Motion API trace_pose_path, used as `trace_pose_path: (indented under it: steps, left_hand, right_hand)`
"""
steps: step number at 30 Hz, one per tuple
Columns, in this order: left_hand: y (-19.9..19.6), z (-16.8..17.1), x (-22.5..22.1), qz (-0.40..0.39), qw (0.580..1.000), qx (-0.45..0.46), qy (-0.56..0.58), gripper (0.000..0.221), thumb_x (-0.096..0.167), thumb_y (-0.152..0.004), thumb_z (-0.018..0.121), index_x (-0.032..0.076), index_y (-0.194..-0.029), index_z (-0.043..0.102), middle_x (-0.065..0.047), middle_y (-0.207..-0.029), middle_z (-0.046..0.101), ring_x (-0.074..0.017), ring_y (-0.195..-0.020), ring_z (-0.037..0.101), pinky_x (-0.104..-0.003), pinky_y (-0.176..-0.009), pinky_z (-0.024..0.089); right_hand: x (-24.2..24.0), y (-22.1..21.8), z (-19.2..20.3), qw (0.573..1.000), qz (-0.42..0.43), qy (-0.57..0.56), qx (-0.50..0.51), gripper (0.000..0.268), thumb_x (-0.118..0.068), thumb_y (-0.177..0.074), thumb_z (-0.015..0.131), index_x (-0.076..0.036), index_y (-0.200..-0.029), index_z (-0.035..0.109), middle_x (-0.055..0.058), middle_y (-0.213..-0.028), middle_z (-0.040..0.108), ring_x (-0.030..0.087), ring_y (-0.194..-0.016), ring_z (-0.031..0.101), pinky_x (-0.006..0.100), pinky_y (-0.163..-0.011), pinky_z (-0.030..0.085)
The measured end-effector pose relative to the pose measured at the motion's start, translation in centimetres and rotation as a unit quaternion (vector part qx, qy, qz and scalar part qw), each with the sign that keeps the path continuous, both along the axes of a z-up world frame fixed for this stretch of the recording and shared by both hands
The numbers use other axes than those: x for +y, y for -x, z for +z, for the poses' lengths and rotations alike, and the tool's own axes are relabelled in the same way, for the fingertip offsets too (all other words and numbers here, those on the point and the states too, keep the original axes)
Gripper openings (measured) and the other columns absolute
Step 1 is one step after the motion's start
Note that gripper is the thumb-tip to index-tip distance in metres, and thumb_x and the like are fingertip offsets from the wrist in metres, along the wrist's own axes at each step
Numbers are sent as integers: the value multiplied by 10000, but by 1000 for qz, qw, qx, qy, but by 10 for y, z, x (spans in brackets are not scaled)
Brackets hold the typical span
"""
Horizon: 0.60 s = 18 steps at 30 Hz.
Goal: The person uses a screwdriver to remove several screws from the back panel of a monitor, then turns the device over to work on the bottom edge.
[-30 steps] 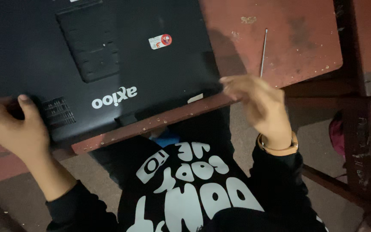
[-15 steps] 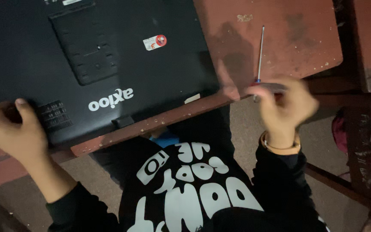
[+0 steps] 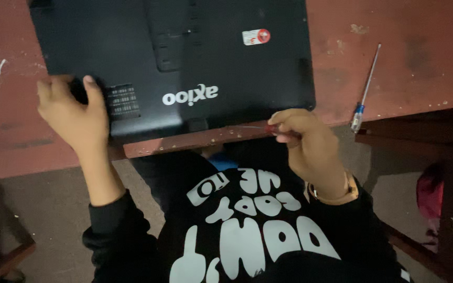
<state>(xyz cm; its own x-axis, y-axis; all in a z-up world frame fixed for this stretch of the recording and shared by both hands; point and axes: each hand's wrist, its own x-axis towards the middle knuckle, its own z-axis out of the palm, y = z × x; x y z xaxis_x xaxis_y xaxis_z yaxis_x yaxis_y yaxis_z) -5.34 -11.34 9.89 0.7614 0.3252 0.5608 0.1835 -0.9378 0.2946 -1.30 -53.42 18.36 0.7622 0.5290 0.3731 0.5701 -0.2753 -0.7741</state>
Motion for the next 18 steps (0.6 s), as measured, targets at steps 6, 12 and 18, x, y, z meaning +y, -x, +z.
trace_pose_path:
  steps: [6,12,18]
  left_hand:
    - [0,3,-6,37,997,26,57,255,214,-994,722,-30,-1059,687,-159,-1069,601,-371,-922,624,-507,-820,425]
    - [1,6,-9,21,998,24,58,226,206,-1019,707,-13,-1045,661,-142,-1066,574,-377,-889,596,-516,-813,424]
    - [0,10,-10,26,997,29,67,208,162,-996,705,-37,-1056,704,-150,-1073,597,-351,-883,609,-499,-805,425]
  right_hand:
    - [34,-1,4,992,23,104,-61,92,-73,-1065,538,9,-1025,547,191,-1077,699,314,-987,715,387,-893,590]
    - [53,-8,23,973,43,184,-133,91,-27,-1095,472,-3,-1036,537,140,-1053,668,255,-912,666,348,-846,554]
    - [66,-26,40,941,152,289,-91,453,245,-746,519,-9,-1119,562,172,-1229,604,330,-1044,613,410,-742,522]
